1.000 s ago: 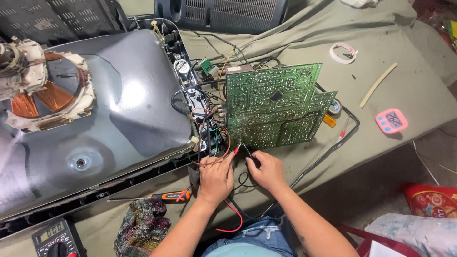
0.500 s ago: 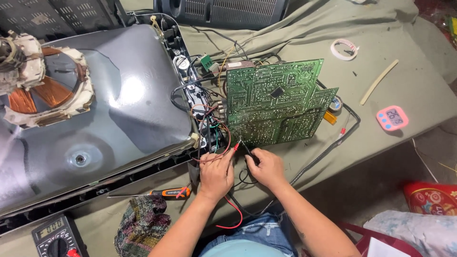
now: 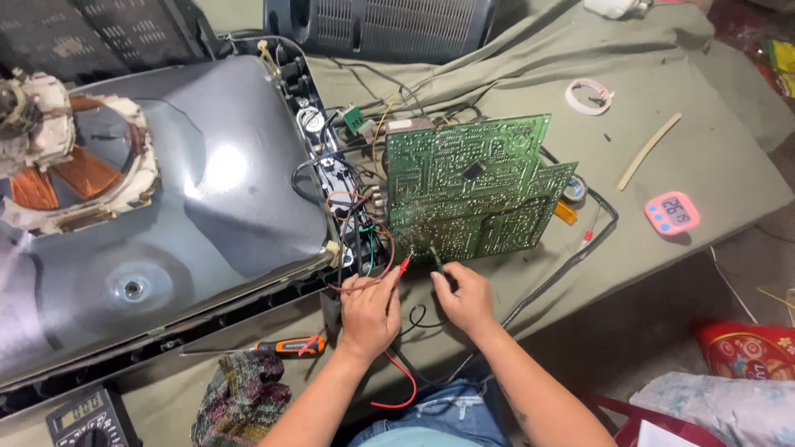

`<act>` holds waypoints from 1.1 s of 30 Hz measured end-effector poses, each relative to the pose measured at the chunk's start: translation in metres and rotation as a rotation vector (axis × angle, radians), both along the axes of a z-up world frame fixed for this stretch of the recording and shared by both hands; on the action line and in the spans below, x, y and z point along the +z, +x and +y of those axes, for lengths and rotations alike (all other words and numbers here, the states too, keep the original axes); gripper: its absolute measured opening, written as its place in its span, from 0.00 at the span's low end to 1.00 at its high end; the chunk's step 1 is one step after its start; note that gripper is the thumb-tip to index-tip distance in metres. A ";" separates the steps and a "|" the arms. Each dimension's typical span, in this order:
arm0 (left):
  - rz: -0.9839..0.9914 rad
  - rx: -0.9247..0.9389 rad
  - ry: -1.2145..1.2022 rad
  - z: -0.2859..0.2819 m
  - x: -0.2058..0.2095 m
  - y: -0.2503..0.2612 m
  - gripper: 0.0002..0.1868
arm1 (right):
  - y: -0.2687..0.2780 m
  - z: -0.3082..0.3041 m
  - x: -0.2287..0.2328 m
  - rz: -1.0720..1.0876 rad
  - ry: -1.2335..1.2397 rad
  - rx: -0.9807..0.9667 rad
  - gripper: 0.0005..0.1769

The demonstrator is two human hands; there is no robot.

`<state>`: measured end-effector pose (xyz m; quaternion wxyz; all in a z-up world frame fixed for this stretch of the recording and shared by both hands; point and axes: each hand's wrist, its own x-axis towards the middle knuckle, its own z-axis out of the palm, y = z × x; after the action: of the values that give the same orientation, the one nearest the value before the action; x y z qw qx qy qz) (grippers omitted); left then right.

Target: Testing electronic components on a CRT television circuit board using a digital multimeter.

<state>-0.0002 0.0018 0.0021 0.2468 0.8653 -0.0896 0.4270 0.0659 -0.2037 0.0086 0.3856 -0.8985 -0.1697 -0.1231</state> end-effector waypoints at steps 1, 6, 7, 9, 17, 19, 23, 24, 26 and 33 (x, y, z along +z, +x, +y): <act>-0.022 0.016 0.004 0.000 -0.005 0.002 0.20 | 0.005 -0.007 -0.007 -0.008 0.077 -0.035 0.08; -0.034 0.010 0.031 -0.004 -0.007 -0.002 0.20 | 0.000 -0.021 0.008 0.000 0.264 -0.115 0.09; -0.041 -0.008 0.038 -0.005 -0.007 -0.002 0.20 | -0.001 -0.018 0.012 0.007 0.293 -0.091 0.11; -0.046 -0.031 0.047 -0.007 -0.003 -0.003 0.20 | 0.001 -0.017 0.015 0.014 0.324 -0.073 0.14; -0.063 -0.154 0.126 -0.021 0.004 0.004 0.18 | 0.013 -0.025 -0.001 0.009 0.333 -0.068 0.08; -0.049 -0.172 0.116 -0.027 0.020 0.013 0.18 | 0.011 -0.026 -0.002 0.009 0.345 -0.080 0.08; -0.015 -0.110 0.103 -0.032 0.027 0.032 0.17 | 0.012 -0.025 0.000 0.008 0.371 -0.077 0.08; -0.012 -0.080 0.102 -0.037 0.026 0.034 0.17 | 0.012 -0.028 0.000 0.014 0.369 -0.047 0.08; 0.003 -0.072 0.062 -0.036 0.021 0.033 0.20 | 0.011 -0.024 -0.004 0.024 0.321 -0.117 0.08; 0.064 0.285 0.493 -0.020 0.052 0.007 0.23 | 0.014 -0.037 -0.038 -0.121 -0.020 -0.042 0.15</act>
<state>0.0064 -0.0183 0.0545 -0.0309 0.9162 -0.0604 0.3950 0.0796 -0.2409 -0.0296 0.3628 -0.8967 -0.1750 -0.1837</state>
